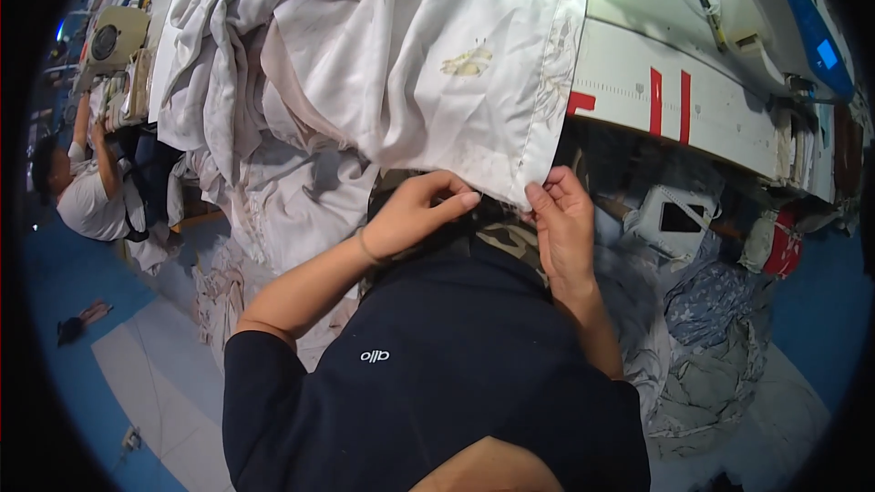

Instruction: Sewing fabric pieces together using an industrial sewing machine.

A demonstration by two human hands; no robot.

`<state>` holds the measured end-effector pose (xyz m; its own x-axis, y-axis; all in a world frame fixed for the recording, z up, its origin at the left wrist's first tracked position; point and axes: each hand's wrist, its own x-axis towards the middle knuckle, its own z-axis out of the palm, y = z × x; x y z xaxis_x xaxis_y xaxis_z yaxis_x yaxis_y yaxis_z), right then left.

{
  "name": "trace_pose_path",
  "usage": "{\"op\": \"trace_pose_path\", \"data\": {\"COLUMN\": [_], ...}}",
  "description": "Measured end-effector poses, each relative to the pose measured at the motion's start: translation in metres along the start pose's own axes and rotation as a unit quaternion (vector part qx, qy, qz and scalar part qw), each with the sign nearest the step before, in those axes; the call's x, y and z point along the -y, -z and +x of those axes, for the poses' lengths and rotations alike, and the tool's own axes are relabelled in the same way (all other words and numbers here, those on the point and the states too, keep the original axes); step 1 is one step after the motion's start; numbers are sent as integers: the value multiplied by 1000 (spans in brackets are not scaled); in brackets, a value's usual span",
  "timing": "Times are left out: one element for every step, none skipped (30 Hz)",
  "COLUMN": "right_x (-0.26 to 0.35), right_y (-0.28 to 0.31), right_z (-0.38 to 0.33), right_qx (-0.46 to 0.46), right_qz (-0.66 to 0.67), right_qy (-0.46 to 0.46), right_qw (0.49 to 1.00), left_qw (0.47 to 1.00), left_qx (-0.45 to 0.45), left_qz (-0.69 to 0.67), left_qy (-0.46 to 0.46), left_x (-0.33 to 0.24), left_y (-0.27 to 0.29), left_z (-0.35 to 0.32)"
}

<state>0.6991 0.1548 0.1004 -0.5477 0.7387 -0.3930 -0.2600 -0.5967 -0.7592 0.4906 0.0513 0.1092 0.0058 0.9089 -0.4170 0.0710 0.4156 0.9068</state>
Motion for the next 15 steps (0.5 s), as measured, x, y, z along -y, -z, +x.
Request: {"op": "trace_pose_path", "data": {"right_x": [1, 1, 3, 4, 4, 5, 6, 6, 6, 7, 7, 8, 9, 10, 9], "right_y": [1, 0, 1, 1, 2, 3, 2, 4, 5, 5, 7, 10, 14, 16, 18], "right_z": [0, -1, 1, 2, 4, 5, 5, 5, 3, 2, 1, 2, 3, 3, 3], "right_qx": [5, 10, 9, 7, 17, 28, 19, 17, 26, 35, 36, 44, 53, 52, 54], "right_qz": [1, 3, 3, 5, 18, 30, 35, 38, 59, 80, 81, 80, 79, 81, 88], "right_qy": [2, 3, -5, -6, -8, -10, -19, -21, -26, -31, -27, -36, -45, -45, -42], "right_qw": [1000, 1000, 1000, 1000, 1000, 999, 999, 999, 998, 996, 996, 995, 994, 994, 994], "left_qw": [976, 975, 931, 862, 862, 870, 877, 877, 882, 886, 888, 878, 869, 869, 873], "left_qx": [12, 14, 16, 15, 16, -3, -23, -23, -28, -34, -32, -43, -55, -54, -58], "left_qz": [-187, -187, -346, -497, -496, -483, -469, -468, -462, -456, -453, -469, -484, -483, -475], "left_qy": [113, 118, 112, 102, 105, 104, 103, 106, 89, 71, 69, 80, 90, 92, 92], "left_x": [2, 1, -9, -17, -22, -27, -29, -28, -26, -25, -26, -27, -28, -30, -33], "left_y": [-14, -25, -34, -41, -45, -47, -49, -53, -56, -58, -58, -59, -60, -61, -62], "left_z": [5, 7, 12, 14, 18, 23, 27, 29, 28, 26, 25, 26, 27, 28, 28]}}
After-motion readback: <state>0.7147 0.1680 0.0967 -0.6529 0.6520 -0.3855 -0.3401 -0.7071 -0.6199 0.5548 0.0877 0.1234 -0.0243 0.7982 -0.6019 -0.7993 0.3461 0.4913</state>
